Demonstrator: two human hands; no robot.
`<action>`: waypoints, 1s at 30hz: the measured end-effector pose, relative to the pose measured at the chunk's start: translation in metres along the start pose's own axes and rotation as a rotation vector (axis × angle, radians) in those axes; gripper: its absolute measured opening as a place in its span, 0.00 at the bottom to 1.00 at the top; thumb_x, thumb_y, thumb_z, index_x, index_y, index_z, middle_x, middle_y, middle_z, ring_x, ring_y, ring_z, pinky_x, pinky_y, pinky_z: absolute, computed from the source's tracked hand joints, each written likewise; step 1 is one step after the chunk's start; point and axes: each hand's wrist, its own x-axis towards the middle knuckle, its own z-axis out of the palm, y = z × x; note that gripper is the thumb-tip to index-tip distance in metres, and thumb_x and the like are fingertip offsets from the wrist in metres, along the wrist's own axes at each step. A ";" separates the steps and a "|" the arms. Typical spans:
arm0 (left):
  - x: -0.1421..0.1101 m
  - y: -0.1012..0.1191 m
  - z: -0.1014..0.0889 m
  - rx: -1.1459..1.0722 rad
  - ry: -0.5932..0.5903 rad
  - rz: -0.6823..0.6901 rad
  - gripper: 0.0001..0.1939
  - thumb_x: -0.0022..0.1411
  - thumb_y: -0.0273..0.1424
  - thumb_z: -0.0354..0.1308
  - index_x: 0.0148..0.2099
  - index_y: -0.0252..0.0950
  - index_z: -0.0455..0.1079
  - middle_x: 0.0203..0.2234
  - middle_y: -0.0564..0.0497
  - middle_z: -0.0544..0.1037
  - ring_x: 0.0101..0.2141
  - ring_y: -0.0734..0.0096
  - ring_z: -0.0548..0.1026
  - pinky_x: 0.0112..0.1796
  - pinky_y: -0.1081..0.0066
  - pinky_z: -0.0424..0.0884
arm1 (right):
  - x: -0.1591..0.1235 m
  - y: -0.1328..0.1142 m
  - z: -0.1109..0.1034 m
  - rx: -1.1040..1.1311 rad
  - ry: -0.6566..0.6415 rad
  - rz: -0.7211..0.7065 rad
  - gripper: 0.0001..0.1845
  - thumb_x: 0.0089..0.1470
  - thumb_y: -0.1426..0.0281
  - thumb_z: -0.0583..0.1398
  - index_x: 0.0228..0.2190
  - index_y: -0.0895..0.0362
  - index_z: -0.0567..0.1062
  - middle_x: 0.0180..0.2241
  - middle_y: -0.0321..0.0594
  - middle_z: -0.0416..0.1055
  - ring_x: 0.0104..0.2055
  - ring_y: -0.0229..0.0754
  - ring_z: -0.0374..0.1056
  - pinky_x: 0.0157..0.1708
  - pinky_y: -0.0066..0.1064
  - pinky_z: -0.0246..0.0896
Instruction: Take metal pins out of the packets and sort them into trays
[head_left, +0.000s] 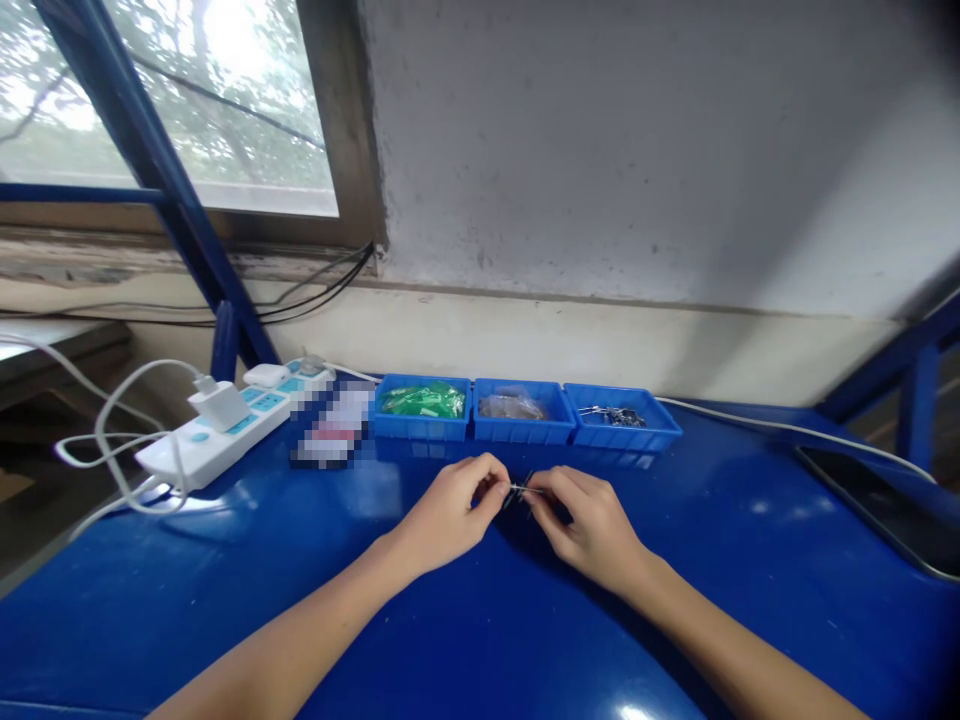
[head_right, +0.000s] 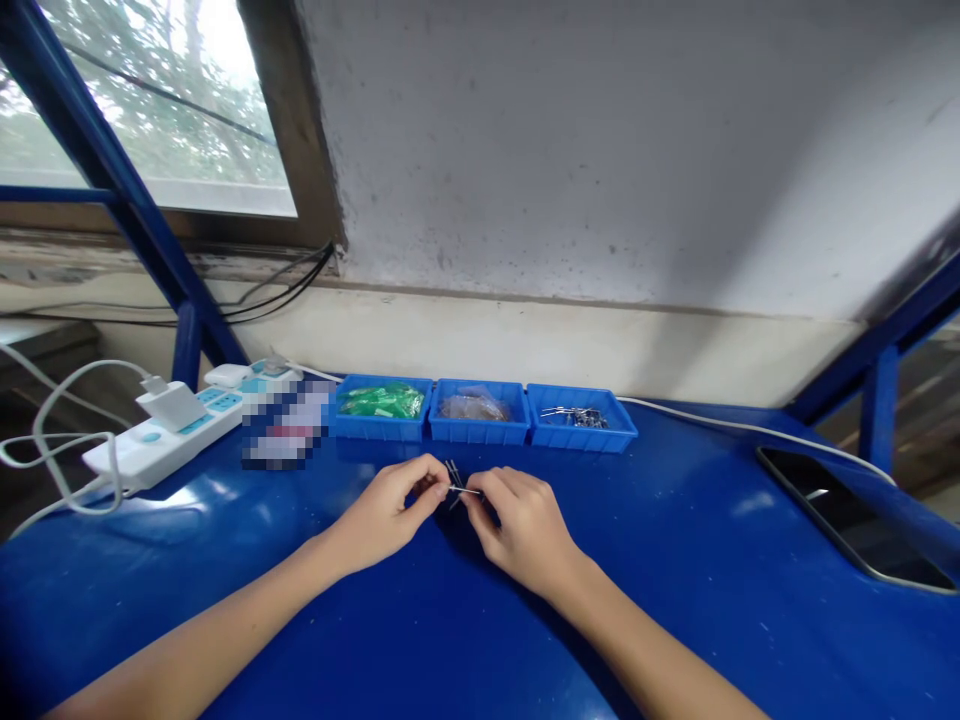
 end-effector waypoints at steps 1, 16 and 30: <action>-0.001 0.001 0.000 0.070 0.002 0.036 0.08 0.65 0.31 0.46 0.35 0.38 0.65 0.28 0.53 0.72 0.31 0.70 0.69 0.33 0.70 0.65 | 0.000 0.000 -0.001 -0.003 -0.005 0.004 0.07 0.58 0.70 0.53 0.31 0.57 0.70 0.24 0.37 0.69 0.24 0.36 0.63 0.25 0.27 0.55; -0.001 0.004 -0.003 0.176 0.116 0.228 0.06 0.65 0.29 0.51 0.37 0.38 0.69 0.31 0.53 0.74 0.36 0.69 0.68 0.40 0.68 0.64 | 0.001 -0.001 -0.007 0.088 -0.068 0.023 0.11 0.61 0.69 0.50 0.29 0.57 0.70 0.23 0.37 0.68 0.24 0.36 0.63 0.27 0.27 0.56; 0.015 -0.014 -0.005 0.587 0.029 0.084 0.10 0.66 0.29 0.48 0.46 0.41 0.68 0.37 0.51 0.74 0.42 0.60 0.66 0.42 0.58 0.59 | 0.013 0.047 -0.042 -0.420 0.352 0.089 0.08 0.56 0.69 0.55 0.31 0.58 0.71 0.23 0.39 0.69 0.25 0.39 0.65 0.29 0.29 0.57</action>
